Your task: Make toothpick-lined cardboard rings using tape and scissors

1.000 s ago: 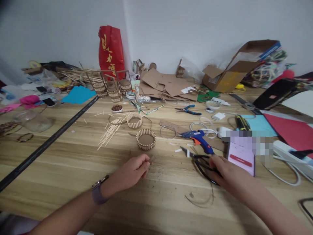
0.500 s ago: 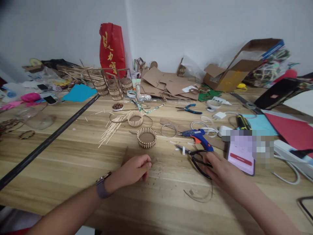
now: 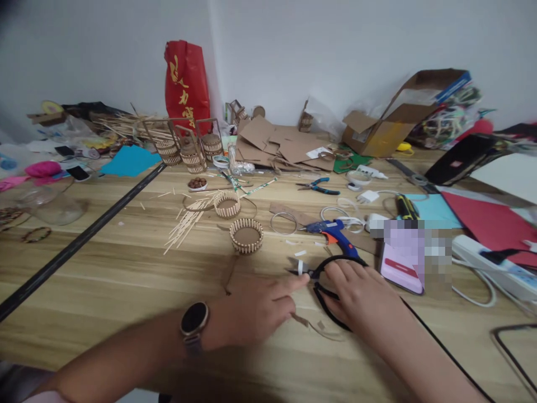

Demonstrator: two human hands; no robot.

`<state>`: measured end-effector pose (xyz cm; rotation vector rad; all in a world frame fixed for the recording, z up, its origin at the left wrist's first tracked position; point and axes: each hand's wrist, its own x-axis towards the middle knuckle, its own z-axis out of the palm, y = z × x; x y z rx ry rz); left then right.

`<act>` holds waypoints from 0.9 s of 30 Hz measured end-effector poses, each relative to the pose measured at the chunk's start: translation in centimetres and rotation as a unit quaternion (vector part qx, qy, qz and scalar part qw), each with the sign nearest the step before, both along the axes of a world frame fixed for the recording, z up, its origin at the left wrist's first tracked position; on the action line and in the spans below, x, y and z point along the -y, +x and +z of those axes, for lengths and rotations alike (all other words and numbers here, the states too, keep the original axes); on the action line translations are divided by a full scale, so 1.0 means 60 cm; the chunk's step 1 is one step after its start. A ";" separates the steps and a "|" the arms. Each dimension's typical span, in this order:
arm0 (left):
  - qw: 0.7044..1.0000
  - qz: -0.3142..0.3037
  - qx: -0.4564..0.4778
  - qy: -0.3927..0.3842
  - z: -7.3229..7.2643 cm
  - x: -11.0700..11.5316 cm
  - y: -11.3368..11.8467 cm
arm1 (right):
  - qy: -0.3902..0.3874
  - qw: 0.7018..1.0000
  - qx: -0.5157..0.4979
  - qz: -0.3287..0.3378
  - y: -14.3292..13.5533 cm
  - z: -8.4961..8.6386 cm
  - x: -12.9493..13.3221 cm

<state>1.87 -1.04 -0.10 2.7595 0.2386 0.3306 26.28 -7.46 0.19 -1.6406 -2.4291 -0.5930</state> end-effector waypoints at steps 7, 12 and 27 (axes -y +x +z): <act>0.982 0.168 -0.080 -0.009 -0.005 -0.006 0.016 | -0.039 0.995 -0.071 -0.057 0.047 0.001 0.024; 0.958 0.241 -0.128 -0.082 0.024 -0.003 -0.001 | -0.103 0.977 -0.139 -0.127 0.085 -0.030 0.010; 0.940 0.300 -0.147 -0.063 0.098 -0.019 -0.088 | -0.271 0.903 -0.332 -0.021 -0.069 0.042 -0.076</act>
